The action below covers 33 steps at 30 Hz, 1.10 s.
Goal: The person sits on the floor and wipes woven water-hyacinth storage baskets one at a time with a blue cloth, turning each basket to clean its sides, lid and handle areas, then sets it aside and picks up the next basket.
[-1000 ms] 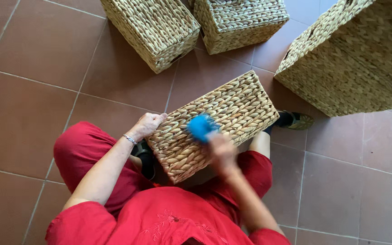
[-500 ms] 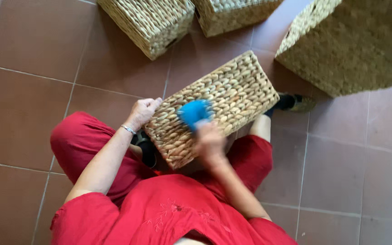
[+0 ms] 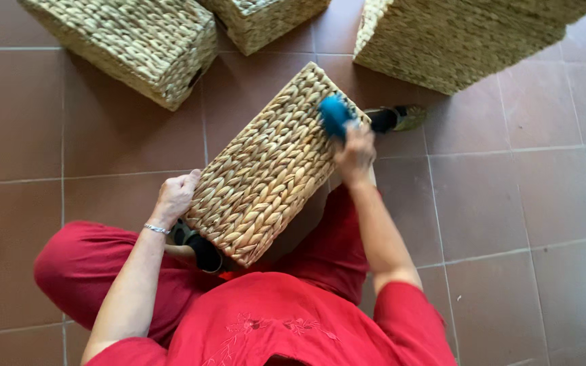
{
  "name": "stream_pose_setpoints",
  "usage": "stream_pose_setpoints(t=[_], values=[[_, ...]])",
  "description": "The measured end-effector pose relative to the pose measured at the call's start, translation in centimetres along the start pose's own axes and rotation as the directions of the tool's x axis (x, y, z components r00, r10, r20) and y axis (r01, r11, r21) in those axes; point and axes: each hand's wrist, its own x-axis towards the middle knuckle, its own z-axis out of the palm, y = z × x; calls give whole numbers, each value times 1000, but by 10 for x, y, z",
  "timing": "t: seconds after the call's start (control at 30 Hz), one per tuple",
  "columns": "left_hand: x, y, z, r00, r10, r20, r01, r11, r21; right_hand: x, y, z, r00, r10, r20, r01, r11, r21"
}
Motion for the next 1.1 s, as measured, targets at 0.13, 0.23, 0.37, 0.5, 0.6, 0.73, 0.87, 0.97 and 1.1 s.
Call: stream_pose_setpoints(t=[0.13,0.23,0.37,0.5,0.6,0.73,0.87,0.97,1.1], values=[[-4,1,0,998,-69,3,69,996,-51,25,18,24,975,175,-133,-181,983,-28],[-2,6,-1,983,-181,41,185,968,-168,-2,-49,16,996,-85,-9,85,995,-60],[1,8,-3,967,-195,166,253,832,-494,-75,-172,-37,873,-478,-102,486,826,287],[1,5,0,979,-175,104,203,881,-426,-96,-209,-55,818,-571,-76,487,614,621],[1,6,3,991,-115,71,131,946,-297,-50,-170,-9,800,-600,-1,578,771,269],[9,18,4,985,-142,98,163,954,-253,28,-68,46,904,-403,-143,421,896,139],[11,34,4,990,-129,59,139,967,-214,88,1,53,981,-112,-156,105,993,-55],[10,42,2,991,-130,8,130,982,-135,92,-13,45,995,23,-102,-27,999,-38],[12,45,0,989,-147,-28,146,988,-48,31,-102,20,990,-30,140,17,996,91]])
